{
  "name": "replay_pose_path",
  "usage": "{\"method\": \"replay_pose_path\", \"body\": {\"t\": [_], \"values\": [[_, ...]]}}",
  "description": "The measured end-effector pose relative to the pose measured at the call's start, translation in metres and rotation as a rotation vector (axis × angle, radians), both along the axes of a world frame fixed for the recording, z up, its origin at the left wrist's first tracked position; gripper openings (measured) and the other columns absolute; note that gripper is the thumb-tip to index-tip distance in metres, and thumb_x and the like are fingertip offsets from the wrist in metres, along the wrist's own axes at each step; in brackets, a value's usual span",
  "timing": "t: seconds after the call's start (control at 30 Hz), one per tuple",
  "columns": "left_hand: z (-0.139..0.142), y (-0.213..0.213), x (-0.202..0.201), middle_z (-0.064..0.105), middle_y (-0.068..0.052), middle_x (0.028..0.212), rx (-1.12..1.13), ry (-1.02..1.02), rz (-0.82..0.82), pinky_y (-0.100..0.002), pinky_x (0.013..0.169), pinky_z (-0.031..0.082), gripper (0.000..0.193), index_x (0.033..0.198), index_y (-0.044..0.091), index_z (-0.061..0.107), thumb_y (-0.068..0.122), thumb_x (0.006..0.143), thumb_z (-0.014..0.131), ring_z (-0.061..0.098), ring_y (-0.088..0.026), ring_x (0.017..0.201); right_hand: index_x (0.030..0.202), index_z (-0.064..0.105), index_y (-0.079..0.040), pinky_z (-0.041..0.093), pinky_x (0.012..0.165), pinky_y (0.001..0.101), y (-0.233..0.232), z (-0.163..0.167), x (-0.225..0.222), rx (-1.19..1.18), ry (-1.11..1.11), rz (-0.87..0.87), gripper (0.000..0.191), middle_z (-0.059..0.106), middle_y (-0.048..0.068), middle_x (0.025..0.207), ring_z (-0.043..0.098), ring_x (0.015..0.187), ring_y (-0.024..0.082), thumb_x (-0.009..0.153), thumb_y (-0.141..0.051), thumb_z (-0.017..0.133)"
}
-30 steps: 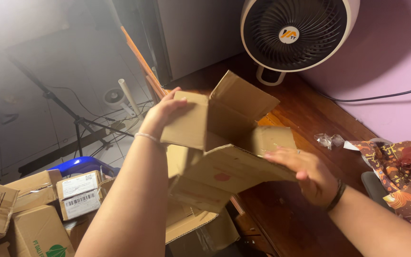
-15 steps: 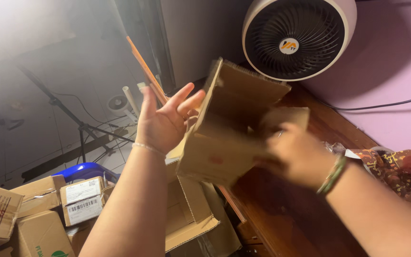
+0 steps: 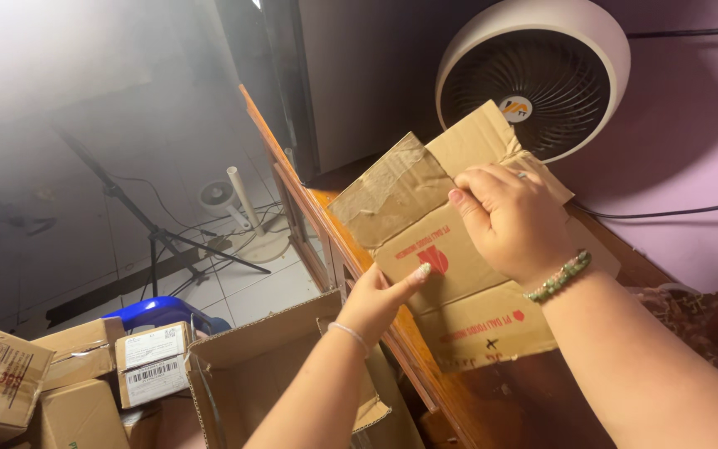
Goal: The person flattens empty cardboard boxes on a wooden desk, pulling the flaps open and pressing them flat, and uses scissors to cut tape off a small box. They stack the flattened cardboard pieces together on the desk and on a nearby chair.
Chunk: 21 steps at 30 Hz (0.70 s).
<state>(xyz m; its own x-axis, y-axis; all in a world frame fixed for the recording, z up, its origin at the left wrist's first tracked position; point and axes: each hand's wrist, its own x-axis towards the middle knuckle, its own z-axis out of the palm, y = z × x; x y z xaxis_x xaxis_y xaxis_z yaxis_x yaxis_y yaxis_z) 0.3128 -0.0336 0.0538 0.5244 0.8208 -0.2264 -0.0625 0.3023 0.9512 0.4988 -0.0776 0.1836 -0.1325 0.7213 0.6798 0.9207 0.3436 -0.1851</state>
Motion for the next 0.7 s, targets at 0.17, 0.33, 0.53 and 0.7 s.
{"method": "replay_pose_path", "body": {"t": [0.17,0.33,0.53,0.7], "values": [[-0.020,0.020,-0.004,0.076,-0.005,0.111,0.011,-0.182,0.145,-0.030,0.072,0.046,0.038,0.120,0.003,0.064,0.028,0.092,0.071,0.067,-0.013,0.094,0.124,0.069,-0.002,0.047,0.101,0.0415,0.005,-0.025,0.008,0.022,0.028,0.001,0.040,0.070,0.016,0.128,0.065,0.115,0.030,0.100,-0.034,0.064],[-0.050,0.039,-0.023,0.069,-0.002,0.092,-0.087,-0.105,0.273,-0.022,0.055,0.047,0.033,0.108,0.004,0.065,0.033,0.095,0.071,0.060,-0.007,0.071,0.145,0.056,-0.003,0.035,0.120,0.0480,-0.009,-0.057,0.026,-0.013,0.131,0.019,0.053,0.057,0.020,0.149,0.048,0.145,0.035,0.107,-0.039,0.047],[-0.051,0.060,-0.029,0.060,0.003,0.078,-0.429,-0.151,0.484,-0.025,0.050,0.036,0.028,0.102,0.011,0.069,0.035,0.091,0.074,0.042,-0.007,0.057,0.157,0.029,-0.001,0.028,0.126,0.0492,-0.026,-0.077,0.034,-0.069,0.269,-0.109,0.085,0.030,0.027,0.166,0.031,0.155,0.042,0.095,-0.051,0.057],[-0.028,0.055,-0.021,0.071,0.000,0.096,-0.423,-0.019,0.345,-0.025,0.069,0.052,0.031,0.105,0.007,0.071,0.036,0.094,0.071,0.060,-0.008,0.077,0.157,-0.001,0.004,0.025,0.124,0.0502,-0.012,-0.096,0.040,-0.005,0.192,-0.435,0.137,0.013,0.039,0.163,0.019,0.153,0.048,0.069,-0.057,0.085]]}}
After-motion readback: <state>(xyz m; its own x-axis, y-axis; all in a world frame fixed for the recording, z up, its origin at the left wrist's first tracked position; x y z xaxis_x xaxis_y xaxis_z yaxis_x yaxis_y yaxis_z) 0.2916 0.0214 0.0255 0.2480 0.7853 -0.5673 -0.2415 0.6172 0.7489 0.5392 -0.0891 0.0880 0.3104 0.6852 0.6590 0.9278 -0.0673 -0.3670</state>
